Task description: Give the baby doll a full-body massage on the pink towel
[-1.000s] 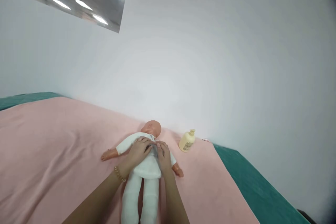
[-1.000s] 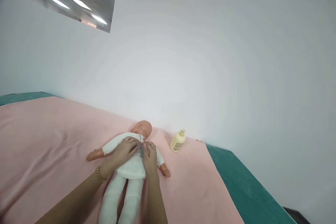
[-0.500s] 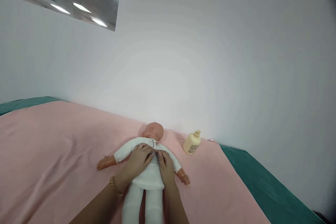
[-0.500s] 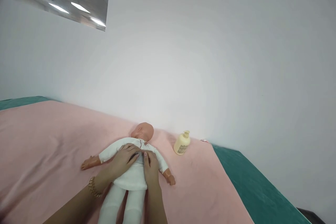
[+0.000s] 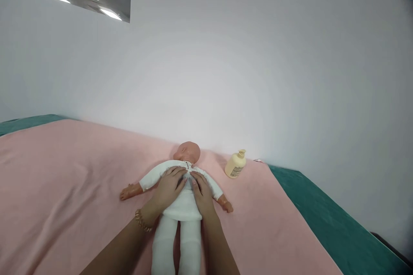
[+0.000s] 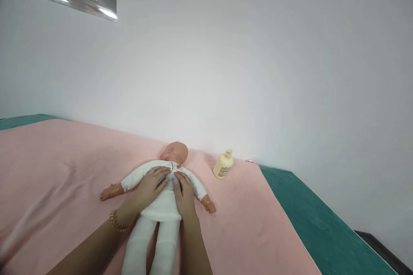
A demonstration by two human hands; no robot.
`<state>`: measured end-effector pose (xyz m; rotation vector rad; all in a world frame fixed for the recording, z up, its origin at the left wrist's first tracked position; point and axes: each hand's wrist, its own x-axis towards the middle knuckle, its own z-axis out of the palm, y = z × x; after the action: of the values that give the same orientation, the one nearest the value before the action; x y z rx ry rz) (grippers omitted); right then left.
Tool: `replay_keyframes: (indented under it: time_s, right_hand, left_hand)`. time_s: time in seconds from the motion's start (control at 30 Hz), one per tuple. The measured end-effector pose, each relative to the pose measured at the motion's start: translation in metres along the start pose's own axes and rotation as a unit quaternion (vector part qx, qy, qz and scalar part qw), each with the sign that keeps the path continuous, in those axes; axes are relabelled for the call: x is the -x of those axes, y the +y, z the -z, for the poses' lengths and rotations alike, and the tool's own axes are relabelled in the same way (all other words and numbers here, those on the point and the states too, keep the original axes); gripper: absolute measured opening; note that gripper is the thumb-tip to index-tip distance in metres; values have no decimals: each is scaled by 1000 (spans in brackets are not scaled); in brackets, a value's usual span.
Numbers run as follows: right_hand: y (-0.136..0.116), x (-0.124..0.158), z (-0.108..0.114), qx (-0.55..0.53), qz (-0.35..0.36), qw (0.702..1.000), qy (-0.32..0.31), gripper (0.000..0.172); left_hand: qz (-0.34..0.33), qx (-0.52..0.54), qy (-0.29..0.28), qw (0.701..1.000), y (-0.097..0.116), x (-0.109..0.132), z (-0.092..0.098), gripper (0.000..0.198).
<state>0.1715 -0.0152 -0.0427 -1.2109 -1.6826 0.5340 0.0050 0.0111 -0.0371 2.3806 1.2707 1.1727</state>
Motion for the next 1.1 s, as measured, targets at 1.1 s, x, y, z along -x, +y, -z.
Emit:
replay_keyframes:
  time_s: [1.1]
  right_hand:
    - [-1,-5,-3,71,12,997,-37,39]
  left_hand:
    - [22,-38,-31,999,-8,0,-6,36]
